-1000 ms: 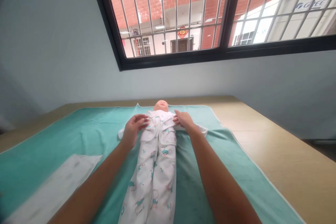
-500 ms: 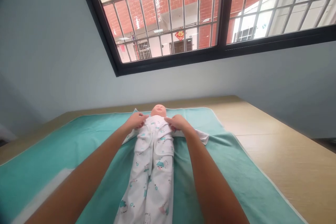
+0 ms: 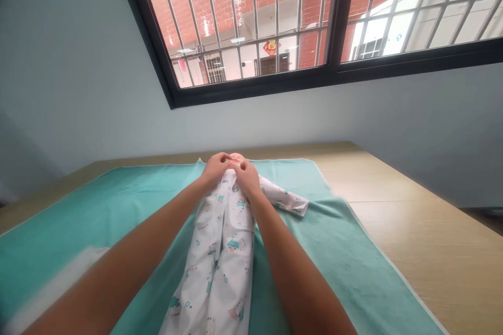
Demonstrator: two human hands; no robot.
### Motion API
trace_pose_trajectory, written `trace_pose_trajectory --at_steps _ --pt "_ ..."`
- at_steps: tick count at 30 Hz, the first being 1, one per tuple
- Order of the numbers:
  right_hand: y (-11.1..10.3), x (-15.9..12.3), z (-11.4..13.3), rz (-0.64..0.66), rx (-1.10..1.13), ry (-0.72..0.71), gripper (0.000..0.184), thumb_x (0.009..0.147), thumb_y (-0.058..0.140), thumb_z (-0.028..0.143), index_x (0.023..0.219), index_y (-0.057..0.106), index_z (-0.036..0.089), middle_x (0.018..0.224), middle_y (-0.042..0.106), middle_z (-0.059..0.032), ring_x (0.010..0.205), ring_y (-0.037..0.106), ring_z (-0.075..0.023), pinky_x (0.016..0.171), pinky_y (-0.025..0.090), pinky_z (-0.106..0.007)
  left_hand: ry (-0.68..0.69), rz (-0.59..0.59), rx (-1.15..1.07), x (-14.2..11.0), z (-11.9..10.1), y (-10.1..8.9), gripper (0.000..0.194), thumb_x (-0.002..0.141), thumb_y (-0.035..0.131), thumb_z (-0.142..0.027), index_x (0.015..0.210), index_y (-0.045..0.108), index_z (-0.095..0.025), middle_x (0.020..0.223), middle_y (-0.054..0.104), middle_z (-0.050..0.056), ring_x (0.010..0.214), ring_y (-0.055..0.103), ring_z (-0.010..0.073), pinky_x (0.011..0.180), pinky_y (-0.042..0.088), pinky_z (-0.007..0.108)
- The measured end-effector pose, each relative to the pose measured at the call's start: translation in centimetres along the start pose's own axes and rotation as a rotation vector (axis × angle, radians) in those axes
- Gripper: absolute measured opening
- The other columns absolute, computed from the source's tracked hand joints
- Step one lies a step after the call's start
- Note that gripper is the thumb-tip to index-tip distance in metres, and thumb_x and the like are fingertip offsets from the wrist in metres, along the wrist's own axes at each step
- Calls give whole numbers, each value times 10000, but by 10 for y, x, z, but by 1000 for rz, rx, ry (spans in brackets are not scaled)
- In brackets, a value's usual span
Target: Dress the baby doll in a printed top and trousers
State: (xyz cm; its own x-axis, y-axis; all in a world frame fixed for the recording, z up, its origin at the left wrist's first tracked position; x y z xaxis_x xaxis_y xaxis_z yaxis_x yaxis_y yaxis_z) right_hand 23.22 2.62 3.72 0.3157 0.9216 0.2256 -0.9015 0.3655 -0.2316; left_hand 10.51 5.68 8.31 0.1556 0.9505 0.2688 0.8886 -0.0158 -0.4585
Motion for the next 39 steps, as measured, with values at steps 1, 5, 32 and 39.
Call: trace_pose_trajectory --at_steps 1,5,32,39 --pt "1 -1 1 1 -14 -11 247 789 527 431 694 437 222 732 533 22 694 483 -149 622 382 -261 7 14 -13 -2 0 4 146 723 600 -180 842 682 -195 893 694 52 774 594 181 704 460 292" --pt "2 -3 7 8 -50 -24 248 790 537 444 717 503 209 798 615 -6 758 539 -168 668 401 -266 27 31 -69 -17 0 9 207 809 568 -237 981 673 -189 1008 717 77 905 642 208 794 489 315" --pt "11 -22 30 381 -393 -273 386 953 455 431 1223 635 223 1426 546 -110 1316 478 -318 1058 354 -418 609 -155 728 -181 21 -39 204 936 427 -87 890 595 -193 843 612 56 787 530 212 700 455 338" --pt "15 -19 21 334 -372 -229 358 921 506 372 1209 656 222 1404 578 -89 1293 499 -310 1059 357 -409 725 -41 761 -191 20 -37 228 958 409 -123 946 628 -185 867 636 75 804 529 223 703 420 354"
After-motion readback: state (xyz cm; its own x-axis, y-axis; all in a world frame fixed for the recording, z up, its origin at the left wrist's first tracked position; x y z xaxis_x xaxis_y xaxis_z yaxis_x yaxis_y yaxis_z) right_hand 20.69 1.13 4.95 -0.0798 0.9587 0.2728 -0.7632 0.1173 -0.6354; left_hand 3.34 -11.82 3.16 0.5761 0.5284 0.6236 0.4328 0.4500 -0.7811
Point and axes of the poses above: each hand's wrist, its own x-axis towards the middle knuckle, its own y-axis out of the palm, z = x × y, the point moved 1 cm from there along x, towards the middle knuckle
